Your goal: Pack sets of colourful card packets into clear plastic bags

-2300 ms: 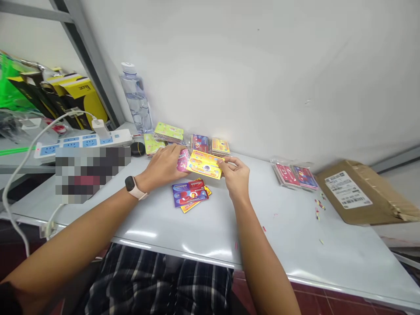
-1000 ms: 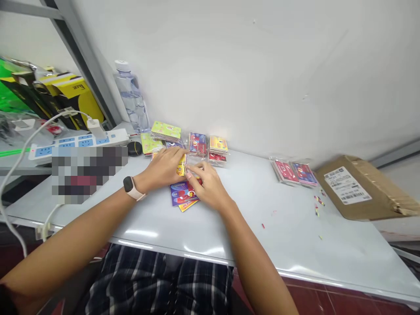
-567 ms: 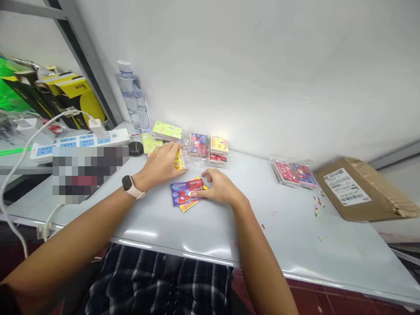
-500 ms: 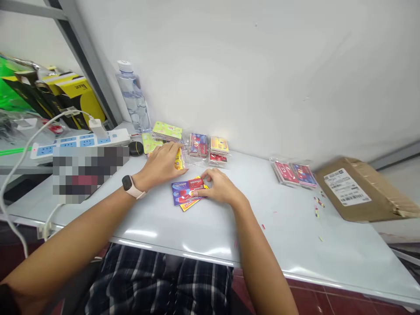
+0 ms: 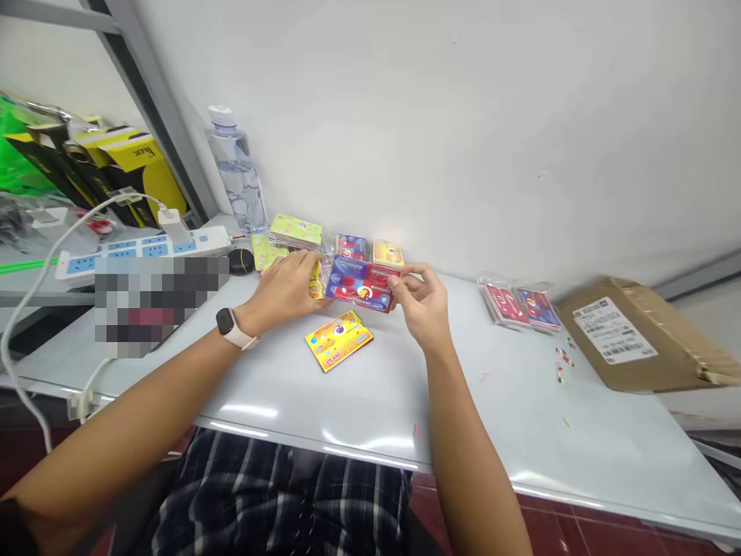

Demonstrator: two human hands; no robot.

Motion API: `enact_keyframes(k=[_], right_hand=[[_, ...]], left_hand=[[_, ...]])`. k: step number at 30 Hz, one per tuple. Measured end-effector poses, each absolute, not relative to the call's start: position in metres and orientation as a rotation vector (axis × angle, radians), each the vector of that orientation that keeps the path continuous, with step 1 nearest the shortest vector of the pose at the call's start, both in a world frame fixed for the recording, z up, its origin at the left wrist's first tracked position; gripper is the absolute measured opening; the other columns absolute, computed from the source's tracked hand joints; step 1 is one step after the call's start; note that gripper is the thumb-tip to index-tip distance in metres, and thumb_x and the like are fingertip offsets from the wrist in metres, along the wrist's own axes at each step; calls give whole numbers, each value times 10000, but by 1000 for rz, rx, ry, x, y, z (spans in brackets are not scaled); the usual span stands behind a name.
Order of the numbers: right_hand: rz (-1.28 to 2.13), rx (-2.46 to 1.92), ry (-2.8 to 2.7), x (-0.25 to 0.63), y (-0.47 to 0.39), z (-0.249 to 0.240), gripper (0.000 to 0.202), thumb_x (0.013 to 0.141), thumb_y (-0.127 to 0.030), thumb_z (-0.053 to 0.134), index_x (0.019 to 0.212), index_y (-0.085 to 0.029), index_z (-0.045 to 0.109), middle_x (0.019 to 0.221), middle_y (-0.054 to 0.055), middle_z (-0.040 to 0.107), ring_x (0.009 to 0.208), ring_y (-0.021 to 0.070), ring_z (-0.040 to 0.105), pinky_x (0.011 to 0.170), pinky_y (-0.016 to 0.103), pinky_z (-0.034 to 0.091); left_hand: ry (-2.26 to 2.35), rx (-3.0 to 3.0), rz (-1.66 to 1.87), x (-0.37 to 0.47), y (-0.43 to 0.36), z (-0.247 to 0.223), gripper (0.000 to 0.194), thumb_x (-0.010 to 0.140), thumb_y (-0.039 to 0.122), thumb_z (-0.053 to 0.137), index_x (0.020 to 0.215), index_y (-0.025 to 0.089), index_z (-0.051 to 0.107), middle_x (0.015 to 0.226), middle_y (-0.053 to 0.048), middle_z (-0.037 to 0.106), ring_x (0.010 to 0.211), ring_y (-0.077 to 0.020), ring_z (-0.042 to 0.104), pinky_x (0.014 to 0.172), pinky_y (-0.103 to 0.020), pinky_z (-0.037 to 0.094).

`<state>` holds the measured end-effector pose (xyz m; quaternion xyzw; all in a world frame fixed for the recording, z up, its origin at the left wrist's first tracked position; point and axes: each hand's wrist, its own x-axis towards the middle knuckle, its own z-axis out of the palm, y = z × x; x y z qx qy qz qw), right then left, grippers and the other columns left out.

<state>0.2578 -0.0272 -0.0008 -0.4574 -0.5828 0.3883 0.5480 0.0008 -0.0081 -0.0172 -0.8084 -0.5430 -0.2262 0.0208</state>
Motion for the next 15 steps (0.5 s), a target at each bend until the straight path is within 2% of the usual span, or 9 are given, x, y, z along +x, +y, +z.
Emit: enact_keyframes(k=[3,6,15], right_hand=[[741,-1136,-1275,253,-26,-4,385,820,-527,848,987,-267,618,728,-22,721,537,153,618,514,299,499],[738,-1167,-1314,246,-27,-7,354,831,-495,841,1000,-257,641,701,-30,699,480,131,587,462,283,461],[833,-1194,-1267,239,-25,-9,463,766,-600,859,968,-237,655,617,-41,661,448,139,566,442,294,471]], left_hand=[[-1661,-2523,-692,2,-9,-17,604,864,468,786,1320,146,558,1312,-177,688,1212,-377,649,1013,-492,504],[-1649,-2527,-683,3,-10,-17,581,884,464,776,1316,147,553,1320,-175,688,1214,-370,650,1010,-482,500],[-1651,-2515,-702,3,-8,-21,604,858,449,785,1344,188,538,1304,-161,690,1199,-377,653,996,-495,503]])
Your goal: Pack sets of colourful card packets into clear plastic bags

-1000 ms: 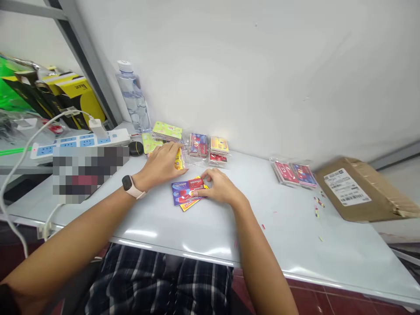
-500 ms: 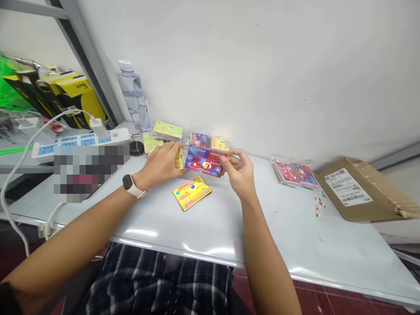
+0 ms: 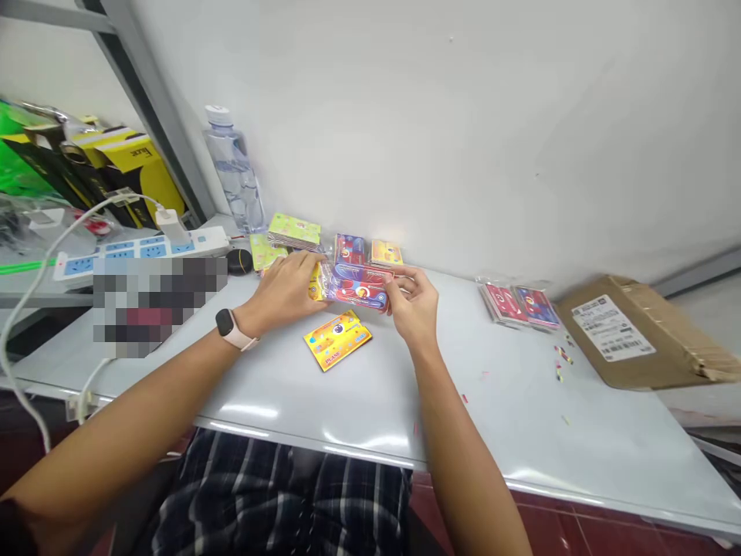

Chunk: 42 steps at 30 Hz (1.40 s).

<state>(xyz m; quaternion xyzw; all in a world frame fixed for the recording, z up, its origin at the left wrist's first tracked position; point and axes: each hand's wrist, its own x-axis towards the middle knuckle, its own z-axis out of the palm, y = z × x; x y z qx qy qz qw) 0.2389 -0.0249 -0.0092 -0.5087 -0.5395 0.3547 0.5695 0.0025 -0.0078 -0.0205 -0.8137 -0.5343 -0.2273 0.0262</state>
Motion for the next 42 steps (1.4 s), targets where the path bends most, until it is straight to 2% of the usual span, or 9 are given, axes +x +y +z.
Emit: enact_keyframes(k=[8,16,22,26,29,32,35,38,42], right_hand=[[827,-1254,-1234,239,-26,-10,392,784,-526,843,954,-230,650,634,-33,683,419,135,572,425,291,478],[857,-1237,-1240,239,-25,-11,357,772,-488,853,932,-229,667,562,-46,639,438,146,547,451,309,478],[932,-1106,-1196,238,-21,-17,407,761,-522,878,955,-222,684,572,-55,636,453,110,500,451,270,429],[931,-1095,-1216,231,-20,-24,425,766,-544,880,967,-221,690,556,-62,630,457,118,520,460,269,455],[886,-1122,-1414,223,-24,-32,391,887,-558,764,1073,-215,750,765,20,771,528,146,607,520,309,540],[838,-1139,-1684,218,-29,-38,420,975,-517,665,1248,-222,784,1044,79,828,755,198,723,728,372,621],[840,-1161,-1721,219,-32,-39,460,1001,-472,644,1372,-216,737,1045,80,831,782,208,721,774,389,610],[767,-1168,-1721,222,-33,-35,386,1027,-461,610,1269,-204,766,1001,83,817,731,197,694,700,360,571],[653,-1007,-1959,220,-35,-29,295,1047,-412,585,1128,-236,808,1095,91,770,947,225,706,756,344,534]], left_hand=[[-1685,-2465,-668,4,-12,-15,579,881,433,765,1330,141,547,1265,-156,684,1167,-370,642,977,-499,511],[-1667,-2506,-681,4,-11,-18,595,847,423,798,1322,174,537,1296,-162,676,1189,-374,635,986,-497,492],[-1505,-2643,-737,3,-9,-19,717,854,635,794,1334,169,537,1326,-170,679,1214,-374,642,971,-473,487],[-1438,-2680,-764,4,-10,-20,765,843,678,789,1346,156,542,1305,-168,676,1187,-367,652,973,-467,487],[-1382,-2712,-726,6,-12,-21,689,885,610,766,1352,153,547,1291,-169,679,1188,-362,648,987,-467,481],[-1360,-2741,-635,6,-13,-21,613,903,531,749,1342,149,556,1279,-172,683,1206,-367,637,1001,-472,481],[-1448,-2681,-609,5,-12,-19,554,907,512,739,1287,143,578,1261,-178,684,1190,-376,639,984,-480,489],[-1502,-2632,-678,4,-12,-18,496,916,468,729,1265,150,581,1267,-174,682,1184,-368,642,973,-474,492],[-1394,-2700,-731,5,-12,-20,574,910,502,736,1333,157,560,1297,-163,681,1207,-356,639,999,-465,486]])
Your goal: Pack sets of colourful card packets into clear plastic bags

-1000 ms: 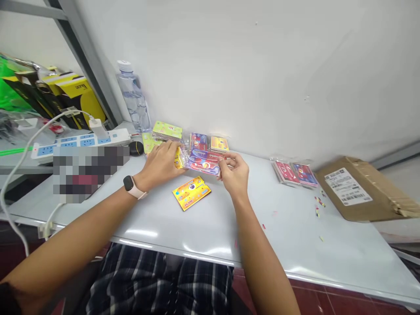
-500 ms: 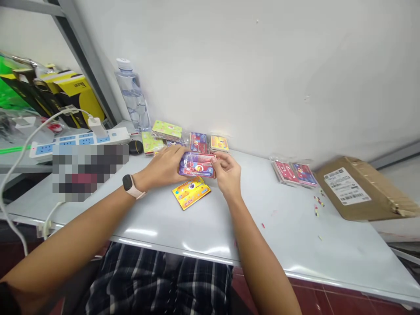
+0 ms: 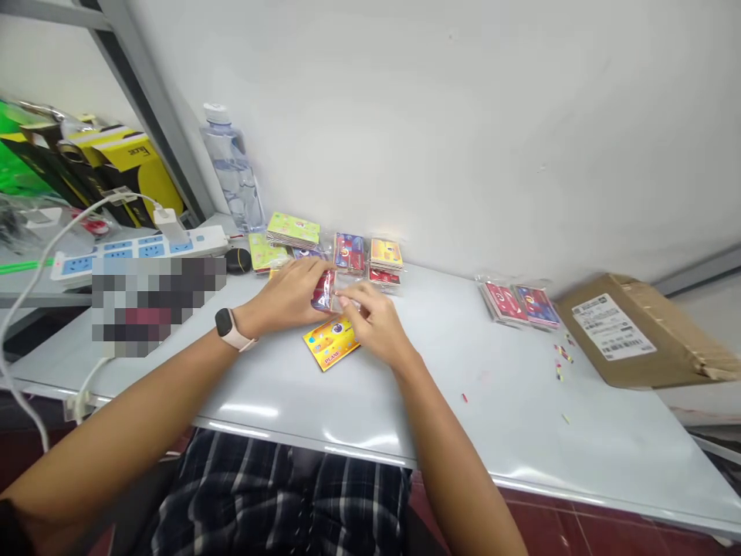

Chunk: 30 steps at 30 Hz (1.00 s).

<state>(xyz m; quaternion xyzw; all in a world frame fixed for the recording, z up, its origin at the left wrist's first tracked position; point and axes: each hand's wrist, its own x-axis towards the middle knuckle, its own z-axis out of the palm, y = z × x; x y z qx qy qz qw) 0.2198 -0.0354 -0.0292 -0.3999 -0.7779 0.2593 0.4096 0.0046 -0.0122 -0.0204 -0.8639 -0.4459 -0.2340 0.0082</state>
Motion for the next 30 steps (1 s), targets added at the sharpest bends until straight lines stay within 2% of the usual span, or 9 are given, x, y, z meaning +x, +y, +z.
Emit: enact_keyframes(k=[3,5,8,12,16,23,30], right_hand=[[656,-995,-2006,219,-36,-27,307,1052,-404,556,1145,-233,794,1101,95,738,962,225,690,791,351,524],[626,-1133,-1882,222,-34,-26,300,1042,-418,546,1109,-217,760,1042,86,741,816,203,658,739,349,501],[616,-1396,-1762,231,-29,-24,270,990,-472,592,974,-218,681,942,51,736,596,148,518,647,335,439],[809,-1648,-2083,241,-28,-21,414,878,-609,714,745,-232,604,791,30,699,699,192,572,653,325,413],[790,-1738,-2278,242,-29,-20,485,695,-638,859,727,-236,589,793,18,659,737,201,557,612,311,368],[1025,-1681,-2122,248,-24,-21,443,697,-554,867,752,-226,575,799,-2,644,713,170,528,608,306,384],[1357,-1402,-1780,257,-28,-5,396,698,-466,911,795,-222,615,771,20,723,702,192,652,600,304,459]], left_hand=[[-1389,-2707,-712,6,-12,-22,558,909,464,737,1345,165,558,1297,-153,685,1221,-355,637,1016,-475,487],[-1470,-2653,-711,6,-11,-21,550,891,412,751,1340,162,554,1287,-151,684,1219,-355,637,1022,-477,492],[-1625,-2545,-717,4,-11,-17,548,869,363,755,1332,157,546,1281,-151,679,1206,-353,639,1018,-476,498],[-1686,-2513,-685,2,-11,-15,532,870,362,742,1314,139,552,1284,-164,676,1197,-354,634,1012,-480,494],[-1658,-2546,-675,3,-11,-16,545,864,373,741,1328,165,545,1294,-154,676,1223,-351,628,1024,-475,487],[-1655,-2549,-685,3,-12,-16,529,877,373,729,1323,160,541,1297,-148,677,1241,-343,625,1039,-470,480],[-1659,-2561,-695,2,-12,-16,555,871,393,741,1334,172,529,1308,-156,671,1228,-363,625,1039,-494,488]])
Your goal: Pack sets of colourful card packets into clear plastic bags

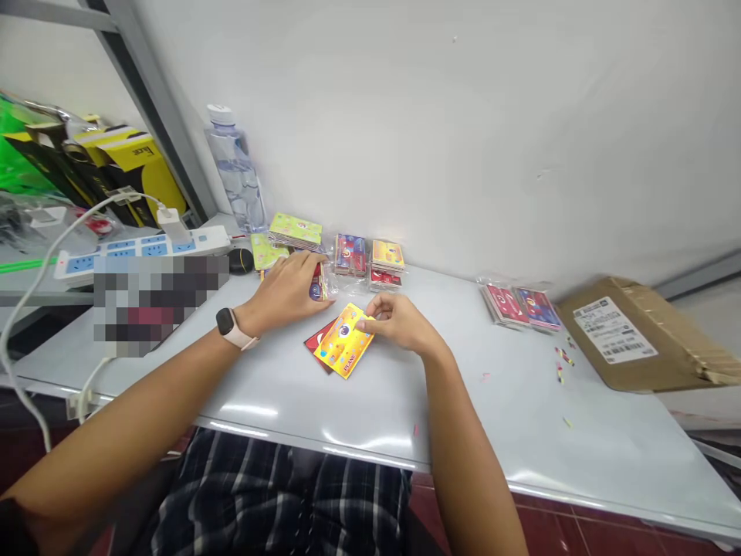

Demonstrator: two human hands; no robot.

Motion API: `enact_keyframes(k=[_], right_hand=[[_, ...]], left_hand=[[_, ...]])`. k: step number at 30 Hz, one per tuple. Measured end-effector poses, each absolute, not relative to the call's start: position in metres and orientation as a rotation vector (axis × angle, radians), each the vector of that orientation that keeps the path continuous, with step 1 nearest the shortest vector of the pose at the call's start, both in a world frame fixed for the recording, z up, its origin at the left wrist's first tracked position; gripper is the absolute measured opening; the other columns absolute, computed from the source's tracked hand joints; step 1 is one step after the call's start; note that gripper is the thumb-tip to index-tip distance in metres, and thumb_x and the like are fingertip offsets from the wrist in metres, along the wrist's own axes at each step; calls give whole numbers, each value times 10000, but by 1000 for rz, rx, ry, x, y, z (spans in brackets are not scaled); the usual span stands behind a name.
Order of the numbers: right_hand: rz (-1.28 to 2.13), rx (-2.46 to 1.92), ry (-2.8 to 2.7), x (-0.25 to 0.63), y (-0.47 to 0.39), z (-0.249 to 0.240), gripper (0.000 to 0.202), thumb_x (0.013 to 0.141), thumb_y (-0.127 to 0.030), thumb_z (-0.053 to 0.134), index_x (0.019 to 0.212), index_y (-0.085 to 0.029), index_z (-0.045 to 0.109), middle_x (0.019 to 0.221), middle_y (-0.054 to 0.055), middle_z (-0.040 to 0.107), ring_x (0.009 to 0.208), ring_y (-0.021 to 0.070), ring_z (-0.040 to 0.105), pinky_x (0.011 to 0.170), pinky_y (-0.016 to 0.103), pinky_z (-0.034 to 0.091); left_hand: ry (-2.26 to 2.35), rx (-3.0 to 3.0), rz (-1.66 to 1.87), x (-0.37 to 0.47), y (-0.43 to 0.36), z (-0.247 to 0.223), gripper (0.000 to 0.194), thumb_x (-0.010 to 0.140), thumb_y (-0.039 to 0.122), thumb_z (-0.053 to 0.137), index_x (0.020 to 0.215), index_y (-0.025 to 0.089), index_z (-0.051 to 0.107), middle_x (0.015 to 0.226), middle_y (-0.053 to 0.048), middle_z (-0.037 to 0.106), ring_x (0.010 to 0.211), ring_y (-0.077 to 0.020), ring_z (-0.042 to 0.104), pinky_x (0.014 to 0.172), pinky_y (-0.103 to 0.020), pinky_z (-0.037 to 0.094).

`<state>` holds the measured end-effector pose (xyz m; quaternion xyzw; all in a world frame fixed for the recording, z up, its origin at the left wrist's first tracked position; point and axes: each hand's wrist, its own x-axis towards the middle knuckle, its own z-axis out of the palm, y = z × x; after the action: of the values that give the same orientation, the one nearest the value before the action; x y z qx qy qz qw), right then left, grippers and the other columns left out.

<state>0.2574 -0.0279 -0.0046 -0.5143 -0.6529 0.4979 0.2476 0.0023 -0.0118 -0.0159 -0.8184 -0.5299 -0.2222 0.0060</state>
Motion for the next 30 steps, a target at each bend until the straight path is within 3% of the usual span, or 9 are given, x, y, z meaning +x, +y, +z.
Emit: enact_keyframes(k=[5,11,16,30], right_hand=[[1399,-1238,-1616,261,-31,7,440,700,-466,947,793,-224,591,635,-19,693,518,139,585,502,272,438],[947,-1116,-1230,258,-24,1,454,700,-471,956,860,-244,597,731,-13,740,505,141,635,534,311,544],[765,-1197,-1216,254,-21,-7,412,726,-450,925,850,-239,593,713,-12,723,508,156,659,525,316,558],[898,-1175,-1111,233,-25,-15,412,716,-466,923,863,-235,616,708,-2,732,535,178,691,578,345,599]], left_hand=[[-1659,-2537,-697,2,-13,-15,487,887,418,731,1269,165,566,1258,-154,682,1141,-362,649,980,-494,506],[-1652,-2545,-717,2,-12,-17,529,865,469,749,1272,189,563,1244,-143,687,1098,-359,659,945,-487,508],[-1640,-2528,-724,2,-10,-21,579,866,471,752,1321,179,545,1278,-146,682,1141,-362,657,965,-475,501],[-1479,-2653,-706,4,-11,-22,665,884,601,730,1351,165,543,1287,-169,680,1187,-368,643,978,-470,490]])
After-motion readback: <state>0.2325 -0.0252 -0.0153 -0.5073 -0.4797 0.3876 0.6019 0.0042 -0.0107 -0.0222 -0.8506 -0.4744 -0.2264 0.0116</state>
